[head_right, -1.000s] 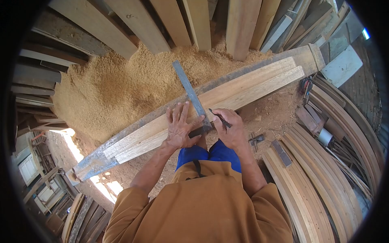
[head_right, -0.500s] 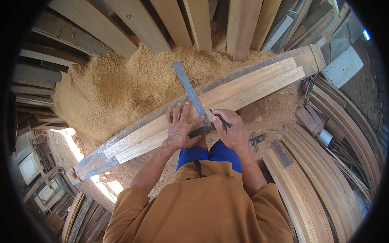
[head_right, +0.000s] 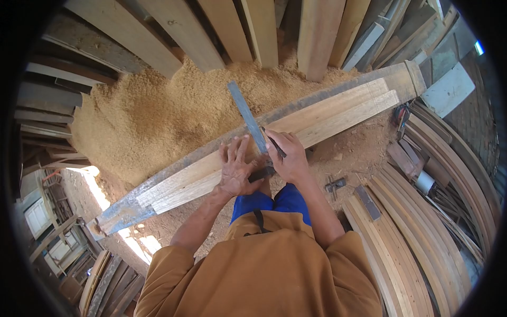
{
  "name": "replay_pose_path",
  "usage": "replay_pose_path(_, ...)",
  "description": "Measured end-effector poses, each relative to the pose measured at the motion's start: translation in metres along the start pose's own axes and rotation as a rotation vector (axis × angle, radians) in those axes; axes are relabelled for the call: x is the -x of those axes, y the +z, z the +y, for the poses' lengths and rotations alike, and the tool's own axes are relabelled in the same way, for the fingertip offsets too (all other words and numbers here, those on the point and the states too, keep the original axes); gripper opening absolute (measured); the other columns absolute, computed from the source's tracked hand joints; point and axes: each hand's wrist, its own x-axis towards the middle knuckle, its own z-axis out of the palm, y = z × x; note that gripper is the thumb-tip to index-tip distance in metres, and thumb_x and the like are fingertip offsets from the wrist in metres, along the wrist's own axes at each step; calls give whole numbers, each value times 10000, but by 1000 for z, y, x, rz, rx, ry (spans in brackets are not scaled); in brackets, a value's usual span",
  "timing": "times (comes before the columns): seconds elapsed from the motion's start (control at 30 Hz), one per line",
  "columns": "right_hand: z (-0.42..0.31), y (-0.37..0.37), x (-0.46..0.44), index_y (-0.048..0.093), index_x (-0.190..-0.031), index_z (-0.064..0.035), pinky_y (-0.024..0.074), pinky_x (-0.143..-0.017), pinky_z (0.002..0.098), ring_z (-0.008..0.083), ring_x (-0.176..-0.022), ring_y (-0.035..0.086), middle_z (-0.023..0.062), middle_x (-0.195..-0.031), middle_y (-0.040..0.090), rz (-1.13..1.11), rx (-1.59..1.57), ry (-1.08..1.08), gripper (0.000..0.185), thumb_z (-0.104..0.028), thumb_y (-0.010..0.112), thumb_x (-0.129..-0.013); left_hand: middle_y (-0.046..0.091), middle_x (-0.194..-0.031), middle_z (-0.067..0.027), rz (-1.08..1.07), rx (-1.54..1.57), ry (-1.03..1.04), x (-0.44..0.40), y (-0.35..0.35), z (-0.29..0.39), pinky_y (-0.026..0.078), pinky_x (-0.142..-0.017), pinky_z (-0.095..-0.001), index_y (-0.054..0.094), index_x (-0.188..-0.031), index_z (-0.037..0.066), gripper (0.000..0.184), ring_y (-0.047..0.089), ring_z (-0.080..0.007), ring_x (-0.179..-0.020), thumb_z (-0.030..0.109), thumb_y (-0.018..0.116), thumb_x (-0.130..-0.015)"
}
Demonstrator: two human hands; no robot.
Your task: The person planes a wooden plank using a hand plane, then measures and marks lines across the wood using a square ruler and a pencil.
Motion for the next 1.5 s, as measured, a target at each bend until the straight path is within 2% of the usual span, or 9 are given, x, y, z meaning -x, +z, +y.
replay_pose_path(0.2, 3, -4, -6, 730, -1252, -7, 552, -911, 507, 422, -1012, 676, 194, -1088, 754, -143, 77, -21, 281, -131, 677, -1006, 224, -1782, -232, 8, 15, 12, 1, 2, -3, 87, -1258, -787, 654, -1494, 467, 875, 188, -512, -1627, 454, 897, -654)
replay_pose_path(0.3, -5, -15, 6, 738, -1175, -1, 535, -898, 500, 428, -923, 661, 202, -1000, 740, -153, 108, -15, 218, -101, 676, -992, 239, -1776, -239, 43, 20, 18, 2, 6, -4, 78, -1257, -786, 658, -1491, 464, 867, 191, -514, -1626, 452, 896, -657)
replay_pose_path(0.5, -4, -32, 22, 738, -1176, -30, 565, -882, 505, 418, -1001, 675, 188, -1057, 755, -267, 165, 11, 217, -133, 673, -997, 251, -1767, -263, 21, 32, 8, -1, 2, 0, 62, -1252, -789, 641, -1508, 460, 872, 190, -530, -1627, 448, 896, -674)
replay_pose_path(0.63, -10, -31, 23, 743, -1183, -14, 573, -905, 491, 422, -1021, 694, 193, -1094, 764, -174, 84, 55, 229, -127, 694, -990, 243, -1770, -273, 18, 41, 13, 0, 3, -1, 59, -1243, -802, 622, -1526, 457, 883, 179, -542, -1630, 443, 900, -688)
replay_pose_path(0.73, -11, -33, 26, 744, -1197, 1, 579, -914, 475, 421, -1029, 709, 211, -1106, 766, -98, 37, 98, 240, -108, 701, -987, 258, -1756, -294, -12, -42, 47, -2, 3, -1, 22, -1252, -780, 653, -1502, 440, 826, 178, -540, -1624, 543, 893, -719)
replay_pose_path(0.8, -14, -36, 25, 744, -1210, 11, 582, -917, 465, 419, -1030, 715, 225, -1103, 764, -52, 18, 117, 251, -95, 700, -987, 252, -1756, -297, -11, -41, 46, -3, 3, -1, 14, -1248, -785, 640, -1514, 446, 845, 181, -539, -1622, 544, 897, -715)
replay_pose_path(1.33, -16, -43, 19, 743, -1225, 14, 579, -914, 466, 409, -1038, 716, 238, -1118, 758, -59, 13, 150, 259, -114, 709, -1002, 261, -1743, -315, 5, -22, 20, -8, 2, 4, -9, -1256, -770, 655, -1500, 469, 826, 189, -540, -1611, 577, 899, -718)
replay_pose_path(1.43, -11, -41, 20, 740, -1229, 13, 577, -912, 472, 411, -1033, 715, 237, -1110, 756, -57, 23, 133, 263, -118, 710, -1003, 247, -1755, -306, -7, 11, 4, -9, -1, 6, 53, -1267, -771, 584, -1547, 500, 934, 183, -544, -1625, 484, 935, -681)
replay_pose_path(1.5, -11, -40, 19, 738, -1233, 13, 576, -911, 474, 413, -1027, 713, 237, -1102, 755, -58, 30, 121, 265, -119, 708, -1005, 266, -1743, -312, -1, -15, 12, -9, 1, 5, 22, -1262, -768, 633, -1512, 481, 846, 193, -541, -1613, 547, 901, -713)
